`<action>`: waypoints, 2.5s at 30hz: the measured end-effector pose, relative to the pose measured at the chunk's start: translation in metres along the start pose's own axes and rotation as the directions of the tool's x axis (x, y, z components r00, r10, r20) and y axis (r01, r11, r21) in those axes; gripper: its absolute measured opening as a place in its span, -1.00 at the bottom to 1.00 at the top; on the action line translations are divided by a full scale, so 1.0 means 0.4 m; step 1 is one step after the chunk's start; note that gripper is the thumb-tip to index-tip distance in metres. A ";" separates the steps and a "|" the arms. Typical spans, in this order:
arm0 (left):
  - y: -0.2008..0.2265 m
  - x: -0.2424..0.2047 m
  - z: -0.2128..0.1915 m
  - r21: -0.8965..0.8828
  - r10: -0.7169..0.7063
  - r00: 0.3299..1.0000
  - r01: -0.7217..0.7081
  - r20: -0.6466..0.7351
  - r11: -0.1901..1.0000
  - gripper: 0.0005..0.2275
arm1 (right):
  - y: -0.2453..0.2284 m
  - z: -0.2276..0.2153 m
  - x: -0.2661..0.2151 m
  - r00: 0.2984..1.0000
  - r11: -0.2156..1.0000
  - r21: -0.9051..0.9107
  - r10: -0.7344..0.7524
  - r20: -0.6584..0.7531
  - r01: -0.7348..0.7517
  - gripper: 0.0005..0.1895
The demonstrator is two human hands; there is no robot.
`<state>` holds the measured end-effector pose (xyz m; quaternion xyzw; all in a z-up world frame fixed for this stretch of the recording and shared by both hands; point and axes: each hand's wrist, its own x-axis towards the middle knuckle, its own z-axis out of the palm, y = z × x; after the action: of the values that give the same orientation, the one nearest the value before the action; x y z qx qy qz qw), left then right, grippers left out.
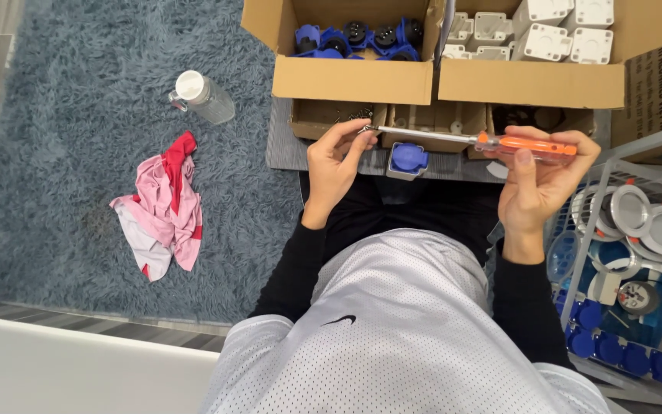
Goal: Assembling small blue plastic components using a screwdriver
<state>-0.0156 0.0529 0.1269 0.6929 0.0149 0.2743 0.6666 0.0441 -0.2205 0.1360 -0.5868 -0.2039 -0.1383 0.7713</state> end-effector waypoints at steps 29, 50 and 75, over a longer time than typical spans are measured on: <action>0.045 -0.039 -0.025 -0.004 -0.007 0.979 0.008 0.205 1.000 -0.88 | -0.064 -0.076 0.029 0.988 0.993 -0.095 -0.061 0.143 0.075 -0.57; -0.039 -0.066 0.065 0.184 0.309 0.851 -0.415 0.424 0.891 -0.73 | -0.127 -0.109 0.039 0.957 0.967 -0.138 -0.181 0.227 0.216 -0.25; -0.218 -0.088 0.128 0.319 0.391 0.837 -0.517 0.383 0.794 -0.64 | -0.171 0.013 0.101 0.802 0.869 -0.282 -0.193 0.565 0.407 -0.37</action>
<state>0.0051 0.0019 0.0350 0.8326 -0.1972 0.3109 0.4138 0.0477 -0.2331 0.2145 -0.7024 -0.4645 -0.1355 0.5220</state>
